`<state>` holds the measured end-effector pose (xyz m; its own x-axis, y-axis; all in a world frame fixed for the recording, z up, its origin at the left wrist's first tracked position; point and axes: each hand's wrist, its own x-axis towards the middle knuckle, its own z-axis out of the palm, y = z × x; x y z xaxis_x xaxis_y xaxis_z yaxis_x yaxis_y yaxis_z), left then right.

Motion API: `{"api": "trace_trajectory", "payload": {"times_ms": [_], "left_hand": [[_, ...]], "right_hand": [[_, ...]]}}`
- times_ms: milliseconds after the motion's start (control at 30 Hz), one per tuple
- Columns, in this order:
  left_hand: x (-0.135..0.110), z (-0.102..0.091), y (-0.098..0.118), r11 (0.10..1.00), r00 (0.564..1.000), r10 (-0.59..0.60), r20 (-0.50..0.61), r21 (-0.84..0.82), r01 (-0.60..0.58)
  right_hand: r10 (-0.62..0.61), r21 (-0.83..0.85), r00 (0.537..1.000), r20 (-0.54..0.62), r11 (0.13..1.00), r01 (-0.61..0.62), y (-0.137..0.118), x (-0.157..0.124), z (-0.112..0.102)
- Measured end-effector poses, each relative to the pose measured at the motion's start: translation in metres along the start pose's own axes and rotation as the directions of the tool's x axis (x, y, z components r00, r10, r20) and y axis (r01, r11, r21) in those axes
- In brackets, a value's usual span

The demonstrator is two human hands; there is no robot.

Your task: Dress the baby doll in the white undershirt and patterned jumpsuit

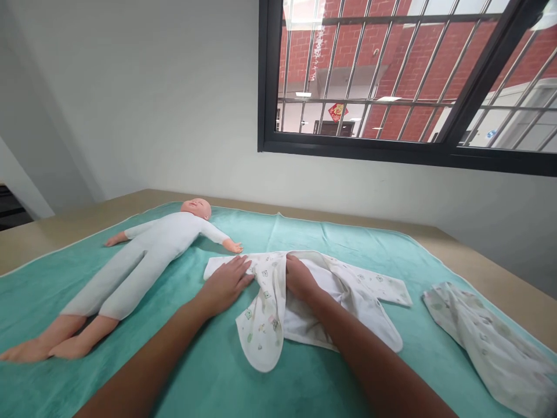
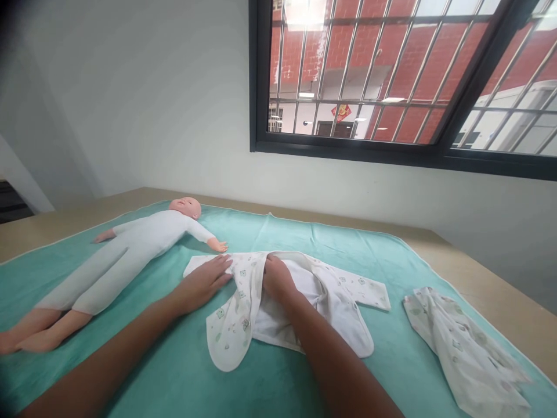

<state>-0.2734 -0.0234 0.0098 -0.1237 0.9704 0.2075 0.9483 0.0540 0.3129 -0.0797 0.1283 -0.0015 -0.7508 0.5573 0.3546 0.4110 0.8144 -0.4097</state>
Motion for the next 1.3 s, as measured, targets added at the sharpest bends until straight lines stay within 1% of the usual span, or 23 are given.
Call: {"api": "trace_trajectory", "payload": {"times_ms": [67, 167, 233, 300, 367, 400, 433, 467, 533, 600, 633, 700, 800, 867, 900, 933, 1033, 1100, 1167, 1233, 1300], "left_hand": [[-0.007, 0.005, 0.004, 0.999, 0.997, 0.006, 0.082, 0.039, -0.009], [-0.012, 0.006, 0.009, 0.996, 0.994, -0.046, 0.103, 0.084, 0.038], [-0.01, 0.003, 0.015, 0.994, 0.995, -0.078, 0.063, 0.086, 0.073], [-0.005, -0.002, 0.024, 0.995, 0.997, -0.07, -0.028, 0.062, 0.072], [-0.002, -0.008, 0.036, 0.999, 0.99, -0.049, -0.131, 0.018, 0.052], [-0.002, -0.011, 0.042, 0.999, 0.986, -0.053, -0.157, -0.008, 0.052], [-0.002, -0.014, 0.047, 0.997, 0.985, -0.069, -0.159, -0.034, 0.065], [-0.003, -0.017, 0.051, 0.995, 0.987, -0.088, -0.134, -0.058, 0.081], [-0.007, -0.022, 0.052, 0.991, 0.995, -0.092, -0.035, -0.1, 0.088], [-0.011, -0.03, 0.047, 0.989, 0.996, -0.04, 0.086, -0.141, 0.052], [-0.013, -0.034, 0.043, 0.986, 0.988, -0.008, 0.155, -0.163, 0.034], [-0.017, -0.044, 0.035, 0.98, 0.951, 0.036, 0.306, -0.196, 0.026], [-0.023, -0.057, 0.031, 0.978, 0.873, 0.077, 0.482, -0.206, 0.027], [-0.025, -0.062, 0.034, 0.98, 0.829, 0.089, 0.552, -0.198, 0.027], [-0.026, -0.062, 0.037, 0.981, 0.815, 0.09, 0.572, -0.191, 0.026], [-0.026, -0.062, 0.04, 0.983, 0.812, 0.088, 0.577, -0.182, 0.022], [-0.028, -0.059, 0.05, 0.99, 0.855, 0.089, 0.51, -0.143, -0.018], [-0.028, -0.059, 0.056, 0.988, 0.87, 0.109, 0.481, -0.152, -0.04], [-0.029, -0.063, 0.061, 0.976, 0.881, 0.135, 0.454, -0.216, -0.038], [-0.029, -0.069, 0.065, 0.953, 0.904, 0.147, 0.402, -0.304, -0.02], [-0.029, -0.075, 0.067, 0.922, 0.928, 0.135, 0.348, -0.386, 0.011]], "right_hand": [[0.031, -0.004, 0.999, -0.039, 1.0, -0.031, 0.004, 0.001, 0.002], [0.067, 0.002, 0.994, -0.089, 0.998, -0.067, 0.007, 0.003, 0.005], [0.085, 0.01, 0.99, -0.114, 0.996, -0.085, 0.007, 0.004, 0.007], [0.101, 0.023, 0.985, -0.138, 0.995, -0.099, 0.006, 0.004, 0.006], [0.109, 0.042, 0.982, -0.156, 0.994, -0.104, 0.004, 0.004, 0.004], [0.112, 0.053, 0.981, -0.16, 0.993, -0.104, 0.003, 0.003, 0.002], [0.113, 0.065, 0.981, -0.161, 0.993, -0.104, 0.002, 0.002, 0.001], [0.115, 0.075, 0.98, -0.159, 0.992, -0.104, 0.001, 0.001, -0.001], [0.104, 0.116, 0.984, -0.142, 0.989, -0.088, 0.001, 0.0, -0.003], [0.057, 0.186, 0.992, -0.116, 0.982, -0.035, 0.001, -0.001, -0.004], [0.028, 0.221, 0.994, -0.106, 0.975, -0.004, 0.002, -0.001, -0.004], [-0.01, 0.268, 0.995, -0.097, 0.963, 0.036, 0.004, 0.0, -0.003], [0.002, 0.279, 0.996, -0.088, 0.96, 0.023, 0.006, 0.002, 0.0], [0.01, 0.281, 0.997, -0.076, 0.96, 0.012, 0.006, 0.003, 0.001], [0.008, 0.28, 0.998, -0.068, 0.96, 0.012, 0.006, 0.003, 0.001], [0.003, 0.276, 0.998, -0.061, 0.961, 0.014, 0.006, 0.003, 0.001], [-0.003, 0.259, 0.999, -0.042, 0.966, 0.014, 0.006, 0.004, 0.001], [0.004, 0.246, 1.0, -0.031, 0.969, 0.004, 0.007, 0.004, 0.002], [0.011, 0.233, 1.0, -0.022, 0.972, -0.006, 0.008, 0.004, 0.003], [0.016, 0.22, 1.0, -0.013, 0.975, -0.013, 0.009, 0.004, 0.004], [0.027, 0.208, 1.0, -0.006, 0.978, -0.025, 0.01, 0.004, 0.004]]}}
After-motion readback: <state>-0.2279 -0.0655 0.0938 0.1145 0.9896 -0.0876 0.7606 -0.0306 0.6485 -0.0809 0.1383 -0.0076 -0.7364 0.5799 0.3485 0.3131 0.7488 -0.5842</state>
